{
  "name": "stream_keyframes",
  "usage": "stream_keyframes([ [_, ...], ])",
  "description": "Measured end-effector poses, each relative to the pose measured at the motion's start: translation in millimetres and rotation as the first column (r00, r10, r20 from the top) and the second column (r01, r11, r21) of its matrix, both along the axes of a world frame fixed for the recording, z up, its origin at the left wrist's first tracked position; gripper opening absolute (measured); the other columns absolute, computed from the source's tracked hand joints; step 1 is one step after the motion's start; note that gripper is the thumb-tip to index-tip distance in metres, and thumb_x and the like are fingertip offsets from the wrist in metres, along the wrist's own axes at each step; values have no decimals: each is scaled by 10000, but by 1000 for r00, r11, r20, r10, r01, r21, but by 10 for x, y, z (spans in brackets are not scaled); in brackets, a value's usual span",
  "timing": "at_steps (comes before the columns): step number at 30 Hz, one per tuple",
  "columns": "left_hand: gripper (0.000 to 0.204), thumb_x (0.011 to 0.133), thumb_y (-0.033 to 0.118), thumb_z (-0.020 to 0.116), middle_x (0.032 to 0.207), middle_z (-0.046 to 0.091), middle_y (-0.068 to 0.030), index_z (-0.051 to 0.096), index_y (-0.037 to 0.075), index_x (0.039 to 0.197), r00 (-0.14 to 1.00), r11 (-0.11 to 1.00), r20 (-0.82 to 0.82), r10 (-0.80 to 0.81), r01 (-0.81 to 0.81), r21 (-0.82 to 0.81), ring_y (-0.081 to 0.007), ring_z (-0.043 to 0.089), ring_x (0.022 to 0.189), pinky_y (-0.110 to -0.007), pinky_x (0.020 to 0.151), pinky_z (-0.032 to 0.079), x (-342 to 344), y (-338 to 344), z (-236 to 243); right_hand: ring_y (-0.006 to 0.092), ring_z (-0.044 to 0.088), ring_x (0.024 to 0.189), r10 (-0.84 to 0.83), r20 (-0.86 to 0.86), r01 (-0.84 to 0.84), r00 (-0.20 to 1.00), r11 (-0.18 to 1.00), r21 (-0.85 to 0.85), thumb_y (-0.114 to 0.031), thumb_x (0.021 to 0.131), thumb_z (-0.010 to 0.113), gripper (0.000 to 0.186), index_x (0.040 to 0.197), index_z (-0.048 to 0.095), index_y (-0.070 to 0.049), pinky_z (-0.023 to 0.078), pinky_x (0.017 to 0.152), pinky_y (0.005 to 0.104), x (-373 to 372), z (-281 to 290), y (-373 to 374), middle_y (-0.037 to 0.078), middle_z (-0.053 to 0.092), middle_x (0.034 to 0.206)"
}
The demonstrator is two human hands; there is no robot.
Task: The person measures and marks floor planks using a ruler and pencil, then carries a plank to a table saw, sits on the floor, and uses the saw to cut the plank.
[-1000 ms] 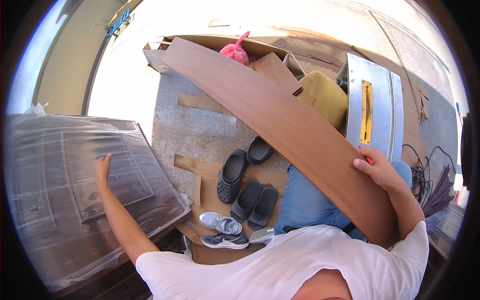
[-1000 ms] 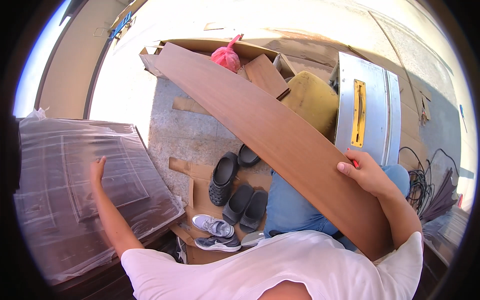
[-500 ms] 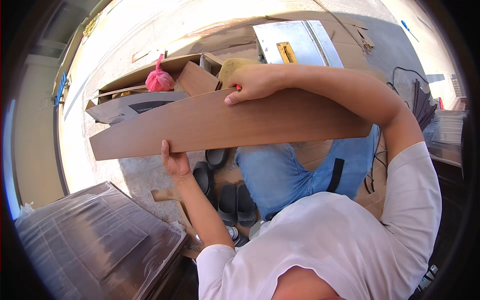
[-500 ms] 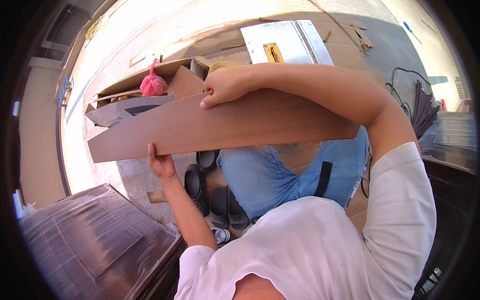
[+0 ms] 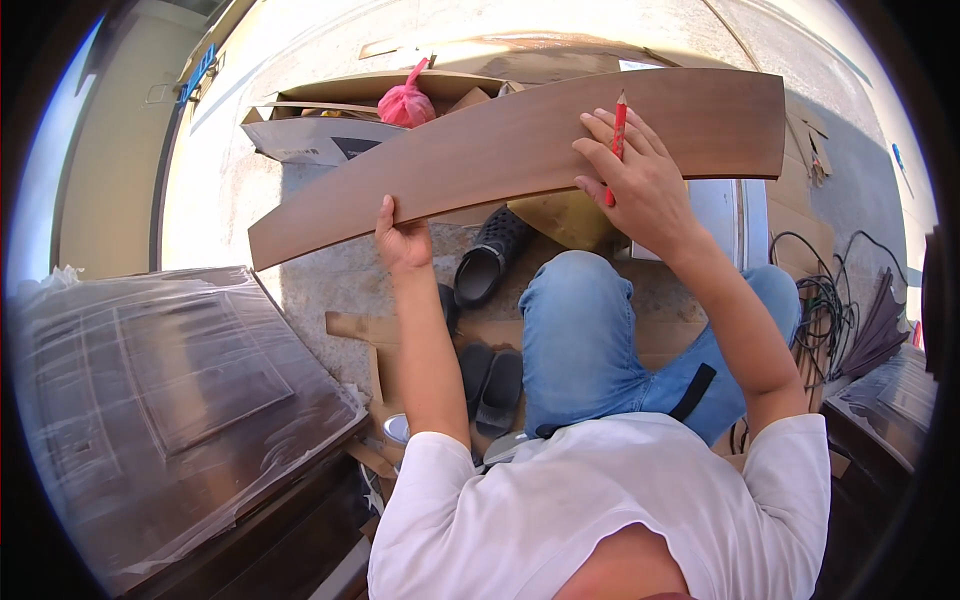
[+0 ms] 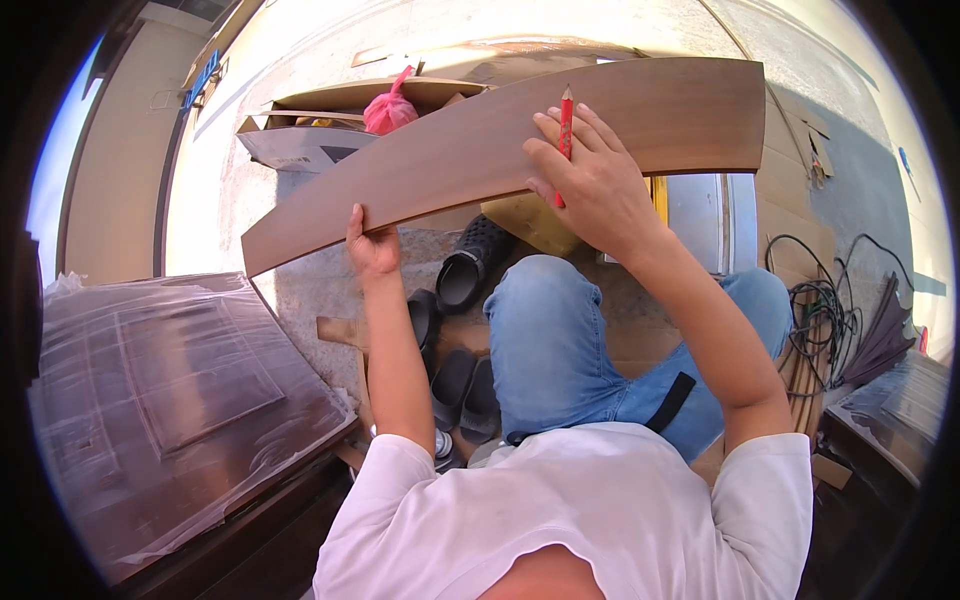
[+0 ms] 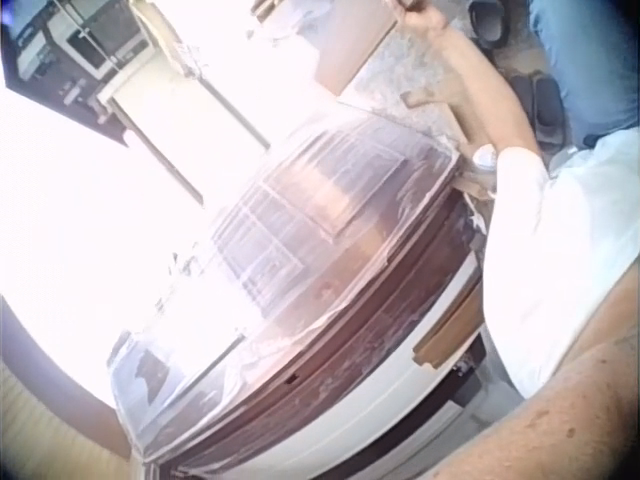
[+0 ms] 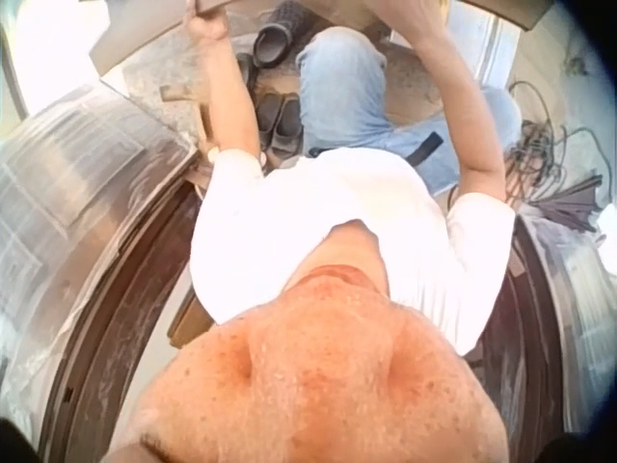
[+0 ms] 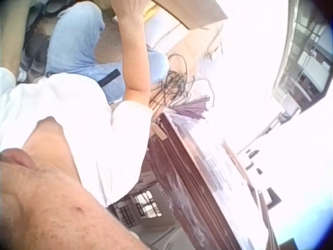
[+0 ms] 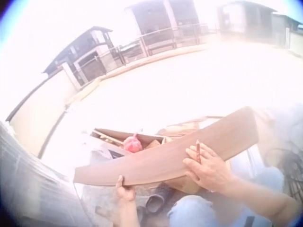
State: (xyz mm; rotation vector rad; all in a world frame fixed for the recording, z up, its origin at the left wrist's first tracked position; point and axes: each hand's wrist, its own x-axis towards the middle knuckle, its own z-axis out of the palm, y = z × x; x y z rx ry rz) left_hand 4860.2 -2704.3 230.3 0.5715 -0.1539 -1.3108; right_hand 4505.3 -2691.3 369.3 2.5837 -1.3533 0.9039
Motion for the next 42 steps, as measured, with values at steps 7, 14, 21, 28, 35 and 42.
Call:
stream_keyframes([
  [7, 399, 842, 25, 688, 1201, 647, -69, 583, 71, 1224, 998, 998, -25, 66, -65, 20, -236, 621, 1124, -421, 992, 523, -201, -51, 2, 254, 482, 1312, 9, -171, 4, 985, 997, 77, -146, 735, 786, 615, 1299, 544, -109, 299, 1180, 421, -40, 12, -92, 64, 551, 1380],
  [14, 394, 852, 41, 673, 1219, 638, -97, 569, 38, 1232, 999, 999, 29, 28, -27, -16, -263, 607, 1150, -446, 1017, 505, 87, -271, -83, 244, 506, 1280, -42, -92, 46, 995, 998, 38, -116, 732, 766, 553, 1245, 562, -91, 334, 1148, 414, 34, -87, -244, 91, 591, 1324],
  [21, 364, 892, 50, 648, 1228, 640, -130, 568, 2, 1244, 995, 999, 95, 27, -31, 44, -277, 603, 1151, -436, 1018, 494, 486, -447, -127, 268, 484, 1312, -105, 30, 104, 994, 993, 47, -233, 745, 782, 526, 1204, 571, -85, 315, 1154, 438, 181, -446, -548, 134, 583, 1313],
  [28, 425, 882, 53, 649, 1261, 602, -143, 510, -33, 1274, 987, 996, 163, 5, -19, 85, -294, 574, 1176, -458, 1041, 473, 805, -574, -533, 301, 461, 1334, -178, 25, 173, 984, 976, 132, -296, 740, 793, 588, 1226, 559, -62, 303, 1157, 451, 440, -1037, -705, 179, 558, 1345],
  [35, 456, 894, 43, 639, 1291, 586, -152, 488, -30, 1318, 993, 994, 114, -10, -2, 107, -297, 557, 1196, -466, 1072, 443, 864, -694, -819, 319, 396, 1384, -267, 45, 253, 963, 947, 197, -334, 724, 800, 730, 1333, 496, -71, 264, 1181, 456, 471, -1393, -835, 169, 487, 1434],
  [42, 445, 899, 59, 647, 1287, 589, -152, 497, -37, 1307, 993, 997, 114, -2, -7, 81, -291, 562, 1184, -455, 1075, 442, 415, -751, -878, 310, 344, 1420, -383, -23, 381, 923, 907, 181, -303, 737, 766, 732, 1374, 487, -75, 196, 1208, 451, 140, -1579, -920, 194, 467, 1440],
])
